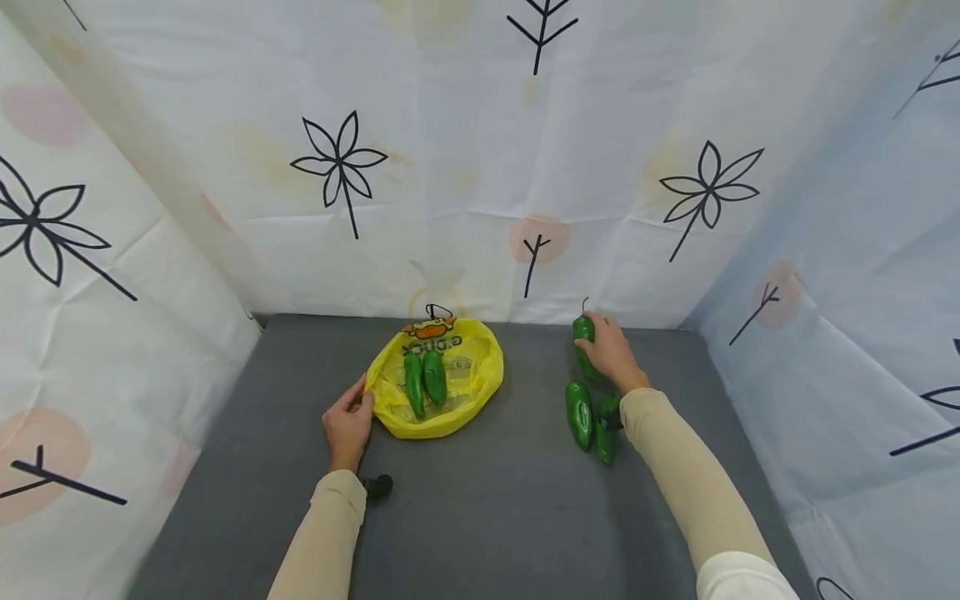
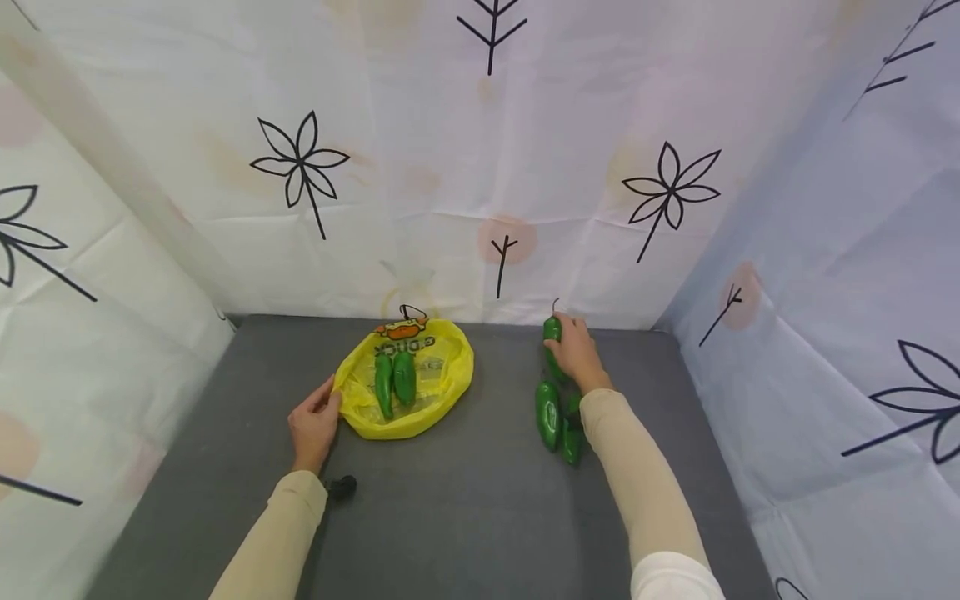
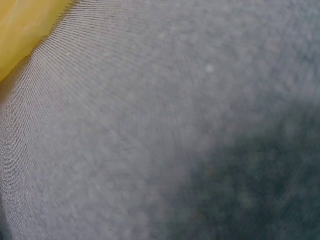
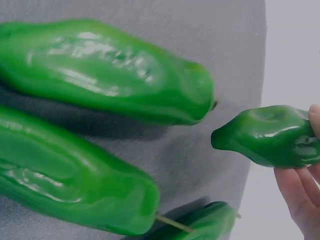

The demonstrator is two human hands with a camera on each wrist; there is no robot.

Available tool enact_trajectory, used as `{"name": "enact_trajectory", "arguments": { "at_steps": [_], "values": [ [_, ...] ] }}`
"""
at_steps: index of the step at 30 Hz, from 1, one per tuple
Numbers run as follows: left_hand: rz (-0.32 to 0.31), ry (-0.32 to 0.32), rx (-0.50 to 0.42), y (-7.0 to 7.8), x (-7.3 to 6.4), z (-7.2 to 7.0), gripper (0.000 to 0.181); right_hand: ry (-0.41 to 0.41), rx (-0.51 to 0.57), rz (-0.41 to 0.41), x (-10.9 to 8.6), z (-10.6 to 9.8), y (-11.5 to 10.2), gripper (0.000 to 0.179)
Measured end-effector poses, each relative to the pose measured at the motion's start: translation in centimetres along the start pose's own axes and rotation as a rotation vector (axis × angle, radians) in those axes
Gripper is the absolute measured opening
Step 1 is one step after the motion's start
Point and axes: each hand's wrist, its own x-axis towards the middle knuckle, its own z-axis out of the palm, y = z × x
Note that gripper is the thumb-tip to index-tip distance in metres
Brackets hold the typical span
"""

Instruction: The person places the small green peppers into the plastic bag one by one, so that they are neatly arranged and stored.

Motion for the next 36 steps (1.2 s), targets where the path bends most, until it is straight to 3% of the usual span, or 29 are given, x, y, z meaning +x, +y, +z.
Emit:
{"name": "enact_trajectory", "arguments": {
  "at_steps": [8,28,36],
  "values": [
    [-0.005,0.011,0.037,-0.2,0.0,-0.1,0.033,0.019,0.066,0.037,0.1,-0.4,-1.1,0.066],
    [-0.031,-0.001,0.014,0.0,0.4,0.0,0.033,0.002,0.174,-0.083,0.1,-1.2,-5.1,0.064],
    [-0.011,-0.007,0.014,-0.2,0.3,0.1,0.034,-0.053,0.264,-0.068,-0.1,-0.9,-6.4,0.066]
  ]
}}
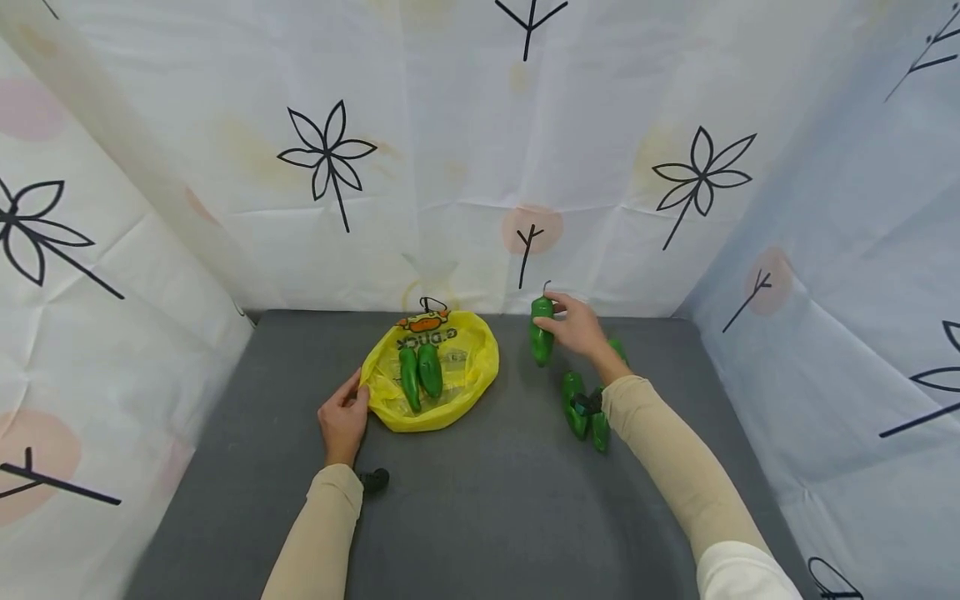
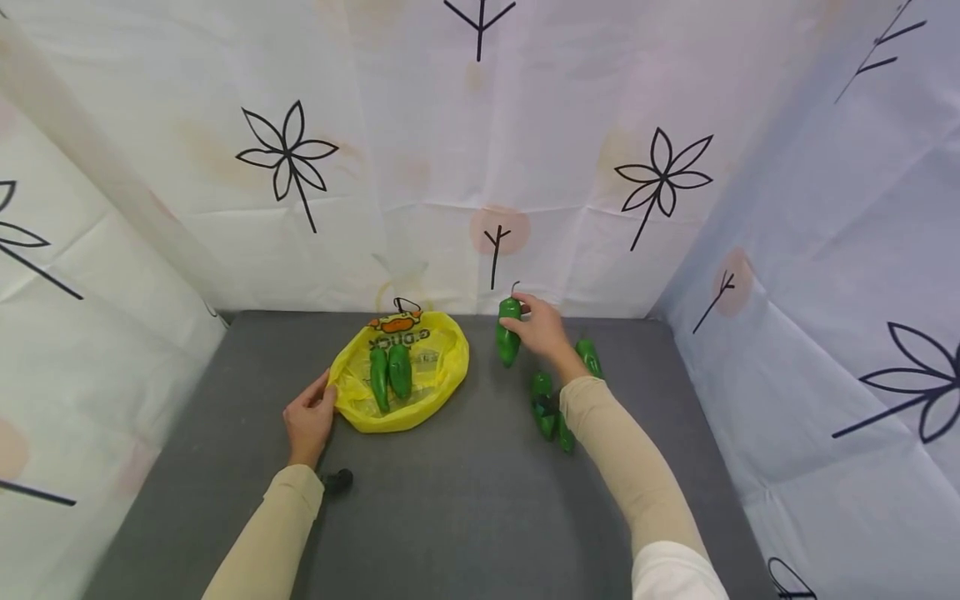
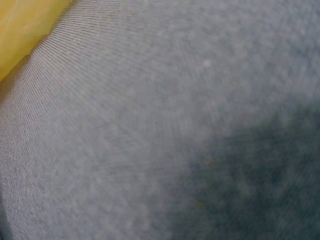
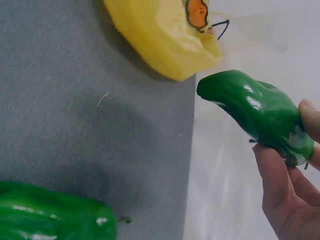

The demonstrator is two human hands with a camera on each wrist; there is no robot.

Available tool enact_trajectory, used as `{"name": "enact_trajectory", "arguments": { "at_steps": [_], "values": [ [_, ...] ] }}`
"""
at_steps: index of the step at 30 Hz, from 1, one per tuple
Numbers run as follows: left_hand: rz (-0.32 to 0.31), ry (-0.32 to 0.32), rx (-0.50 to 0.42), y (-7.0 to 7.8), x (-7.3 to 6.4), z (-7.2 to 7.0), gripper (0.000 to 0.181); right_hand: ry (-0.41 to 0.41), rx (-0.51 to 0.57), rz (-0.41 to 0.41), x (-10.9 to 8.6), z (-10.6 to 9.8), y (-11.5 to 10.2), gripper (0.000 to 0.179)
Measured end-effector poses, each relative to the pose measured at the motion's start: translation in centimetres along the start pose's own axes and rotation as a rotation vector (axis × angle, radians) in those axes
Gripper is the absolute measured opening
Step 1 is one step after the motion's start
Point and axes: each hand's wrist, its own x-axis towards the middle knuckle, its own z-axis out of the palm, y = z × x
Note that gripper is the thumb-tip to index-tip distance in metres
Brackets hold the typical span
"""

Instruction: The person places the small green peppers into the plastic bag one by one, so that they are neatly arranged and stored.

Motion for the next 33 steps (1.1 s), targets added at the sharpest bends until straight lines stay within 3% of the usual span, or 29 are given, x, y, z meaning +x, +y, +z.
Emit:
{"name": "enact_trajectory", "arguments": {
  "at_steps": [7,15,33],
  "values": [
    [-0.02,-0.008,-0.004,0.0,-0.1,0.1,0.034,-0.015,0.095,0.009,-0.1,0.4,-1.3,0.064],
    [0.0,0.009,0.002,-0.3,0.1,0.1,0.034,-0.048,0.161,0.004,0.1,1.7,-2.1,0.064],
    [-0.024,-0.001,0.015,0.1,0.0,0.0,0.036,-0.113,0.234,0.005,0.4,4.5,-5.0,0.061]
  ]
}}
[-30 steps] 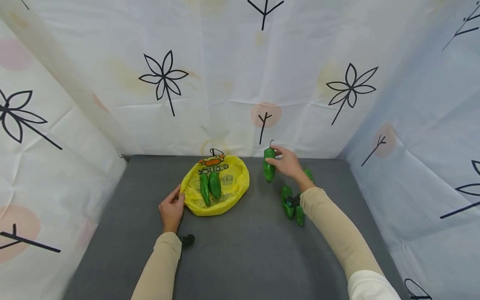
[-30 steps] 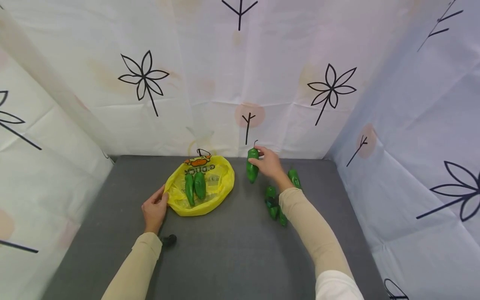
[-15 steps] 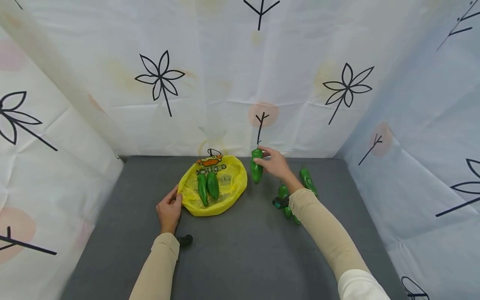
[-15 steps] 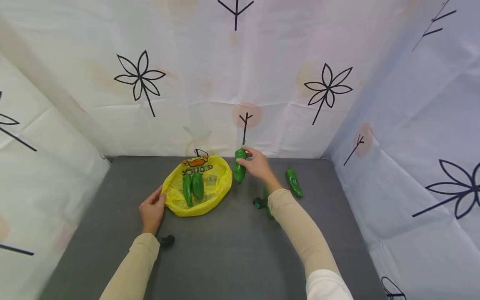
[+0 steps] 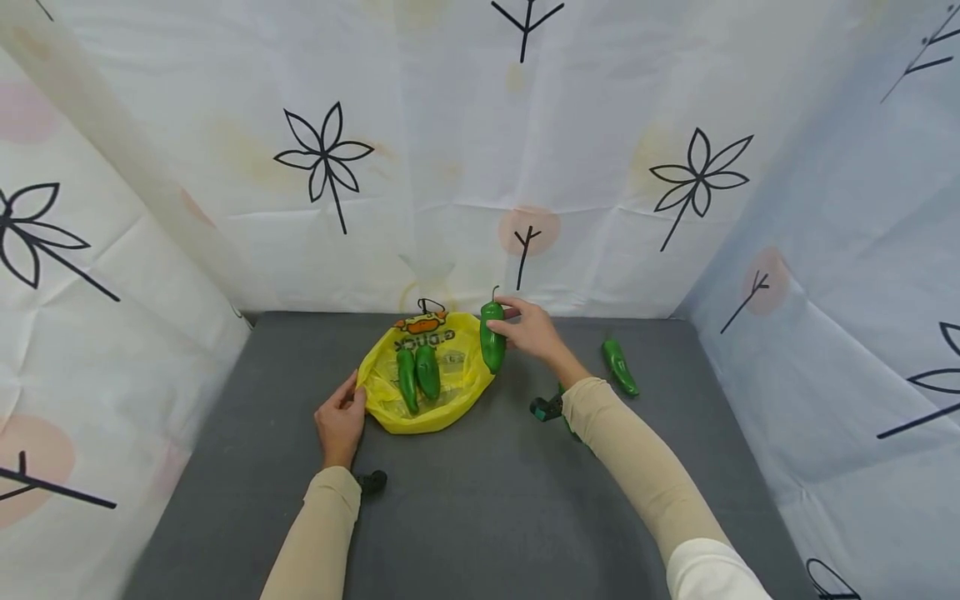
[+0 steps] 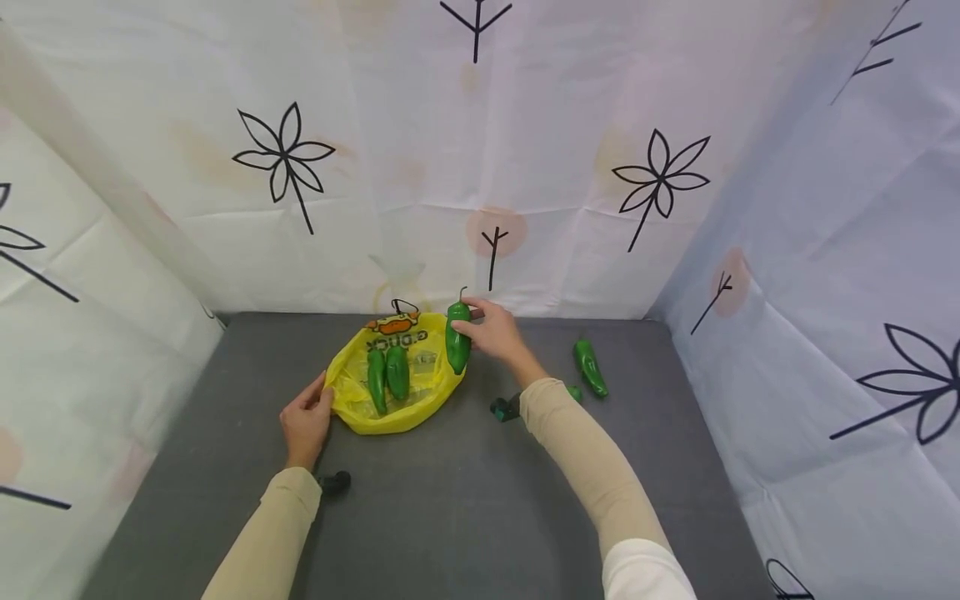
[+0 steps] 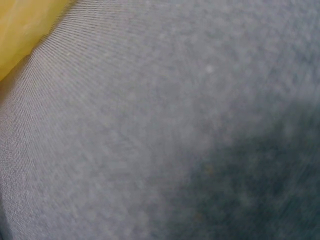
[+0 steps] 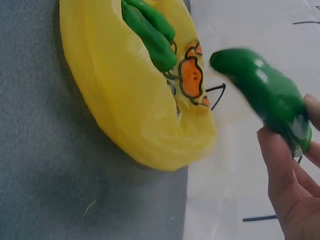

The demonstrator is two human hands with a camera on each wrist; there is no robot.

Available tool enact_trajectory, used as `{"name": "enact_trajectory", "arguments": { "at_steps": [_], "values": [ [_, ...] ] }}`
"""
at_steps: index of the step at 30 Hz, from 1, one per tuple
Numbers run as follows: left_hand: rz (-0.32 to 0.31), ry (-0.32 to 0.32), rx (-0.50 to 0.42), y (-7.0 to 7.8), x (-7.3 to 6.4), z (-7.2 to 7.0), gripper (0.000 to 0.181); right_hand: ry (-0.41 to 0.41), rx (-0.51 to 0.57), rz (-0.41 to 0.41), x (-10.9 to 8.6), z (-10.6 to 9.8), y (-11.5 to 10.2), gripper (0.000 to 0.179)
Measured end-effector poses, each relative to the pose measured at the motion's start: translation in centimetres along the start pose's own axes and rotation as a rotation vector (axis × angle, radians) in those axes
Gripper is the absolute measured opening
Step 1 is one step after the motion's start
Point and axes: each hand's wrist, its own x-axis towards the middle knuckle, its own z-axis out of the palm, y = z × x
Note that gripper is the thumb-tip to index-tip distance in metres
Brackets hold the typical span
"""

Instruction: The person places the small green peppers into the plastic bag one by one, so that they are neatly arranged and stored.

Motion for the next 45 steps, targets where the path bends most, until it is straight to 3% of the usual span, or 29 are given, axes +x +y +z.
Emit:
{"name": "enact_trajectory", "arguments": {
  "at_steps": [19,32,45],
  "values": [
    [0.014,0.005,-0.013,0.0,0.0,0.1,0.034,-0.076,0.064,-0.015,1.4,3.4,-1.3,0.062],
    [0.015,0.003,-0.036,0.1,0.0,-0.1,0.033,-0.1,0.0,-0.008,2.2,5.6,-0.6,0.061],
    [-0.011,-0.012,-0.002,0.5,0.0,-0.1,0.035,-0.119,-0.041,0.013,2.5,8.1,0.5,0.063]
  ]
}}
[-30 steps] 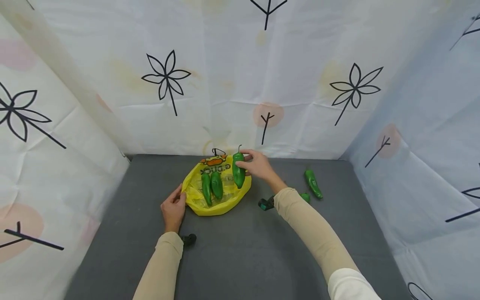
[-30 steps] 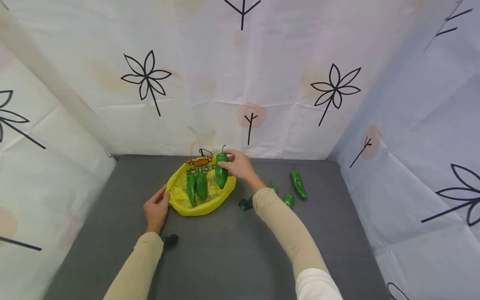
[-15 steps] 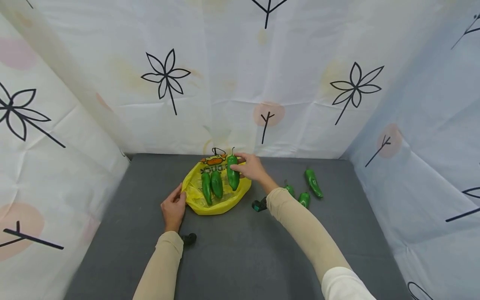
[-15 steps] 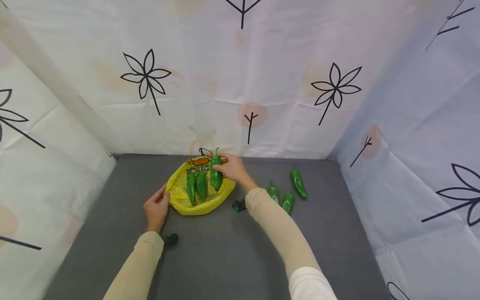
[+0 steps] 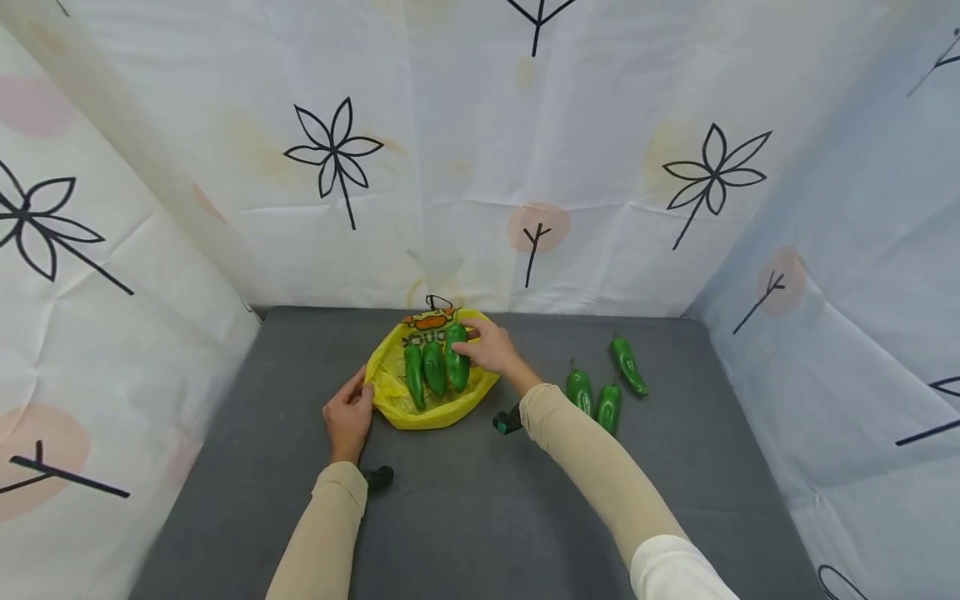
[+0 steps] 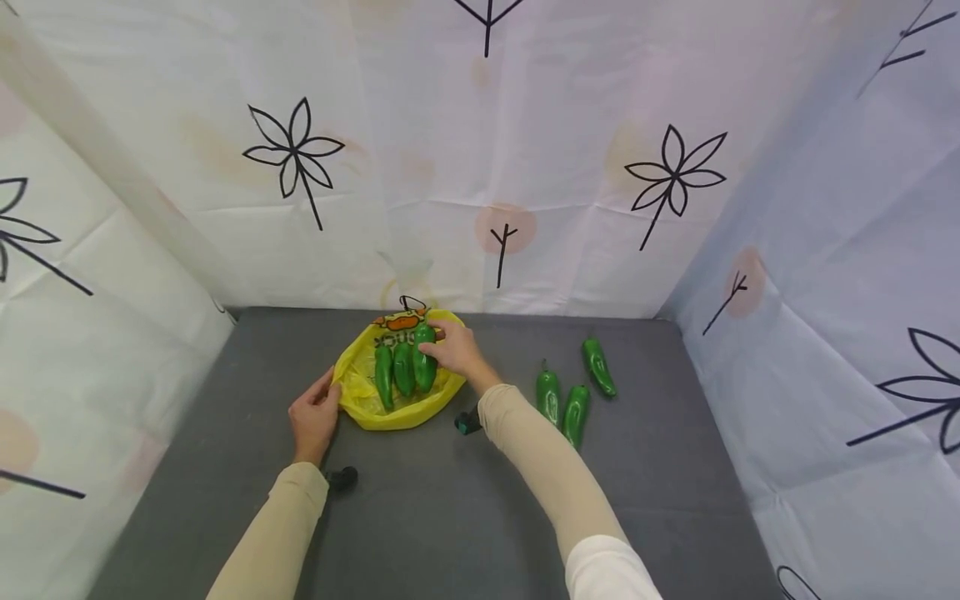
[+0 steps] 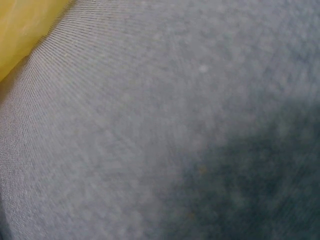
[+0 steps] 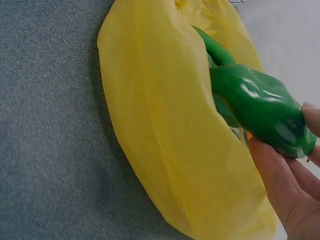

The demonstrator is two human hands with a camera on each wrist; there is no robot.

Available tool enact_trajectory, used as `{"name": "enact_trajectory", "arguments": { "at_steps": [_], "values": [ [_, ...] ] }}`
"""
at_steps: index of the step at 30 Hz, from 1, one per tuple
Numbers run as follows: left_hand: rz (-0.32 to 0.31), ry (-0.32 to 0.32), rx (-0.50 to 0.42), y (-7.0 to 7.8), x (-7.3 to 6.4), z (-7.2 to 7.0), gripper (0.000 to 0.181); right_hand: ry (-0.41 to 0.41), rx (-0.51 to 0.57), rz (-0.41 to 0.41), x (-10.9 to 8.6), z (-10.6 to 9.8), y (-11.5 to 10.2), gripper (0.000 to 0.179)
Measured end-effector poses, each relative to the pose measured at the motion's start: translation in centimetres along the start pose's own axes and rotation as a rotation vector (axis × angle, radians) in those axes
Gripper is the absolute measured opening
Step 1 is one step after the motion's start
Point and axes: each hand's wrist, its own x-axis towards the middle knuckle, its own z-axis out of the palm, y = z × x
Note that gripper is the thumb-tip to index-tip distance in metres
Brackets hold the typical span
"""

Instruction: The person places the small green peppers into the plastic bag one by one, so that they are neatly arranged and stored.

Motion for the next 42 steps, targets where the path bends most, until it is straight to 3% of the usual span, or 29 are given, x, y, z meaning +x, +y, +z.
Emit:
{"name": "enact_trajectory", "arguments": {
  "at_steps": [14,42],
  "values": [
    [0.022,-0.006,-0.037,-0.1,0.0,-0.3,0.034,-0.006,-0.062,0.012,1.1,1.5,0.4,0.061],
    [0.026,-0.003,-0.037,-0.3,0.0,0.0,0.033,-0.013,-0.155,0.039,0.8,2.9,1.4,0.06]
  ]
}}
